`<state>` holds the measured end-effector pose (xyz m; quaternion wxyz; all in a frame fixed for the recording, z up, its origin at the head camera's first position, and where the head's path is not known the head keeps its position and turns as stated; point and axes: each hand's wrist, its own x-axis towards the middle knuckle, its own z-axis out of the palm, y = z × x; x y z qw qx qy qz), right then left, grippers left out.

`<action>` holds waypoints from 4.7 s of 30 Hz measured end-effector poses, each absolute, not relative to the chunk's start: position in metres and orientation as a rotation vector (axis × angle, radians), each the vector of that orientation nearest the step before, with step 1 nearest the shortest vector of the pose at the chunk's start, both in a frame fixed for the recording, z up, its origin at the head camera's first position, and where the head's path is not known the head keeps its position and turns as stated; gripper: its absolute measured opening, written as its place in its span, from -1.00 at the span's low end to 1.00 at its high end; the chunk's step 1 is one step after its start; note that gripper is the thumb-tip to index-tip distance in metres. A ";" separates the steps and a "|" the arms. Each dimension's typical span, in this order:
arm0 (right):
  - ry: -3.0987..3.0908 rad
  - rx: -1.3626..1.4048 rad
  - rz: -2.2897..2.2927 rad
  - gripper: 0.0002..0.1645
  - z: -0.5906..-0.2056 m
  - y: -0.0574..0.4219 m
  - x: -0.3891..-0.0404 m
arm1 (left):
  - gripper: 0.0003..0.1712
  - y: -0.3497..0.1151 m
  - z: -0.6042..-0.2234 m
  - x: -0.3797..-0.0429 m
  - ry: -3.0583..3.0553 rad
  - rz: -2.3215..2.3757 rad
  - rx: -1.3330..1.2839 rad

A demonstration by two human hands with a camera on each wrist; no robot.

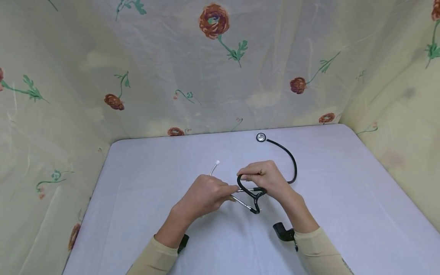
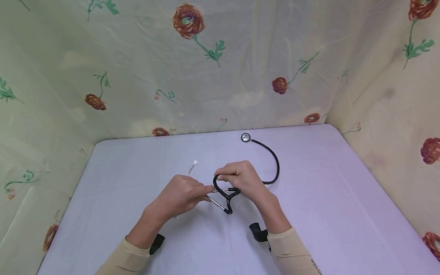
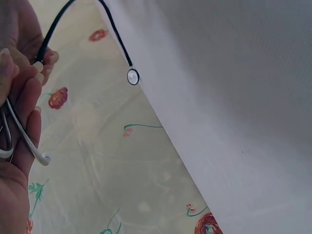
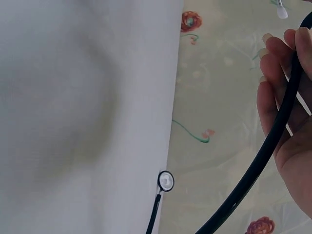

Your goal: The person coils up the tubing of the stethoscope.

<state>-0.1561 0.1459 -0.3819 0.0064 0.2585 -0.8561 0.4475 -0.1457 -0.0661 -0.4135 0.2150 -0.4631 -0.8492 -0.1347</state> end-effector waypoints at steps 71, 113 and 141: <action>-2.732 0.672 1.453 -0.79 -0.430 0.128 -0.153 | -0.75 -0.061 -0.424 -0.158 -2.419 -0.423 -0.573; -2.862 0.832 1.111 -0.79 -0.421 0.129 -0.127 | -0.68 -0.079 -0.439 -0.170 -2.611 -0.343 -0.386; -2.556 0.883 0.804 -0.84 -0.389 0.143 -0.141 | -0.81 -0.063 -0.432 -0.157 -2.716 -0.147 -0.566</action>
